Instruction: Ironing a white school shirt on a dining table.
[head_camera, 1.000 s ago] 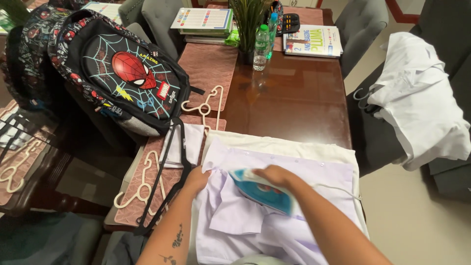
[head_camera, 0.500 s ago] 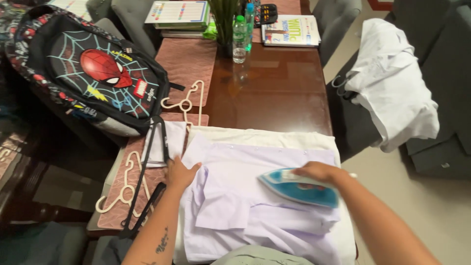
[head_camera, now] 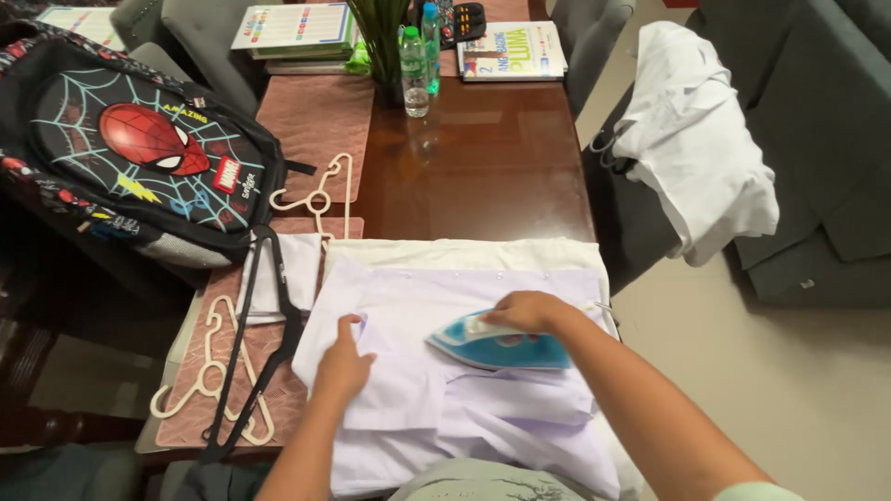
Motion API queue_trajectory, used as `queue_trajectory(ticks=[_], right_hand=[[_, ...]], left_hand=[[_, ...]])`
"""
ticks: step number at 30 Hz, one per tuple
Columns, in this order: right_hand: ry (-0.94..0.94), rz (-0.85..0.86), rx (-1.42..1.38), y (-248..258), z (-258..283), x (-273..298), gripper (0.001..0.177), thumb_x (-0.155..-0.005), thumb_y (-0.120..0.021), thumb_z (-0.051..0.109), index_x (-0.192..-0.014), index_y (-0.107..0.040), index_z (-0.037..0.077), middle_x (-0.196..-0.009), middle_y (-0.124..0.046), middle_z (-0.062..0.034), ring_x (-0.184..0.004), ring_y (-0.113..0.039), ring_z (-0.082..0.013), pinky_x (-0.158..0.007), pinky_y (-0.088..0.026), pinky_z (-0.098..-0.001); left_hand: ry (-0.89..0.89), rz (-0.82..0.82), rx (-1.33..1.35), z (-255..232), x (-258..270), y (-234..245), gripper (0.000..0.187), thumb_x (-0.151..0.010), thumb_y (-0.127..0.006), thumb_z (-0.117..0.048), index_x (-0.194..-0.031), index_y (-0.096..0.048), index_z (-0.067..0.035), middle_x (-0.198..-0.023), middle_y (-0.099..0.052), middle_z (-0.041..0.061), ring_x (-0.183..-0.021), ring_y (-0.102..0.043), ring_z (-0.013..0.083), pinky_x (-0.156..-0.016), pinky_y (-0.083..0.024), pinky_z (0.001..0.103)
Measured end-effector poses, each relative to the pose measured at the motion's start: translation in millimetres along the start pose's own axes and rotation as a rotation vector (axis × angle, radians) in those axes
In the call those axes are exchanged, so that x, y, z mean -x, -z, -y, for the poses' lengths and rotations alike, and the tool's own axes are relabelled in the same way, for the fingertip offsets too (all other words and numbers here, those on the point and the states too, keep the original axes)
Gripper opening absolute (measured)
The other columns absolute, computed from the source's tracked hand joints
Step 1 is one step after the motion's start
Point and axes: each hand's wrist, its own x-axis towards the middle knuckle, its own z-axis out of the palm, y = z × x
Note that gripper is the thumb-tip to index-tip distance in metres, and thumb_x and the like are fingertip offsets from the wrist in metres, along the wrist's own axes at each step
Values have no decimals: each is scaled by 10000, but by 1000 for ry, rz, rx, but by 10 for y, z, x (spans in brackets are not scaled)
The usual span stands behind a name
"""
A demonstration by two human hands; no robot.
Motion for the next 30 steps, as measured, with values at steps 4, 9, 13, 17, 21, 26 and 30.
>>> queue_trajectory(ticks=[4,9,13,17,21,26,30], right_hand=[[-4,78,89,48,-2,52,580,-924,-563,589,-926,-800,60,-695,-704,-64,-531,-578,-183,-551,-484,-339],[-72,101,89,242,-824,165,541,-915,-587,544,-818,-810,60,-668,-702,-59,-517,-577,-180,-541,-473,-348],[-186,57,-53,345,-1265,466,534,-902,-618,539,-817,-825,54,-655,-697,-55,-515,-547,-168,-532,-454,-338],[-227,-38,-160,341,-1381,488,501,-886,-646,534,-864,-841,73,-639,-676,-69,-506,-545,-169,-516,-441,-339],[-147,-38,-37,231,-975,346,528,-874,-619,576,-865,-843,98,-634,-707,-37,-492,-542,-168,-522,-445,-340],[-11,27,0,17,-381,26,559,-889,-596,586,-862,-828,78,-648,-697,-43,-500,-555,-180,-520,-458,-348],[-48,23,94,29,-205,156,523,-903,-579,597,-894,-798,121,-687,-694,-62,-526,-574,-178,-534,-458,-350]], left_hand=[[-34,5,128,145,-51,-4,723,-870,-749,-172,-1449,-321,-245,-1100,-715,263,-1086,-687,415,-952,-517,468],[-46,-11,120,274,-136,-147,716,-860,-764,-178,-1434,-340,-240,-1137,-693,241,-1111,-671,398,-965,-508,455],[-12,-19,99,263,-101,-145,715,-858,-757,-205,-1444,-349,-231,-1149,-707,221,-1115,-676,389,-970,-511,455],[-13,-31,114,229,-92,-117,715,-853,-755,-247,-1453,-368,-215,-1149,-721,222,-1113,-684,390,-971,-520,453],[-58,-44,122,254,-92,-158,713,-847,-778,-284,-1440,-390,-205,-1186,-689,243,-1132,-664,402,-978,-512,453],[-15,3,116,139,16,-87,712,-864,-758,-271,-1464,-382,-203,-1187,-702,265,-1139,-676,399,-993,-515,449],[-44,-29,118,260,-32,-148,725,-856,-767,-250,-1462,-373,-201,-1195,-688,269,-1141,-664,408,-988,-509,451]])
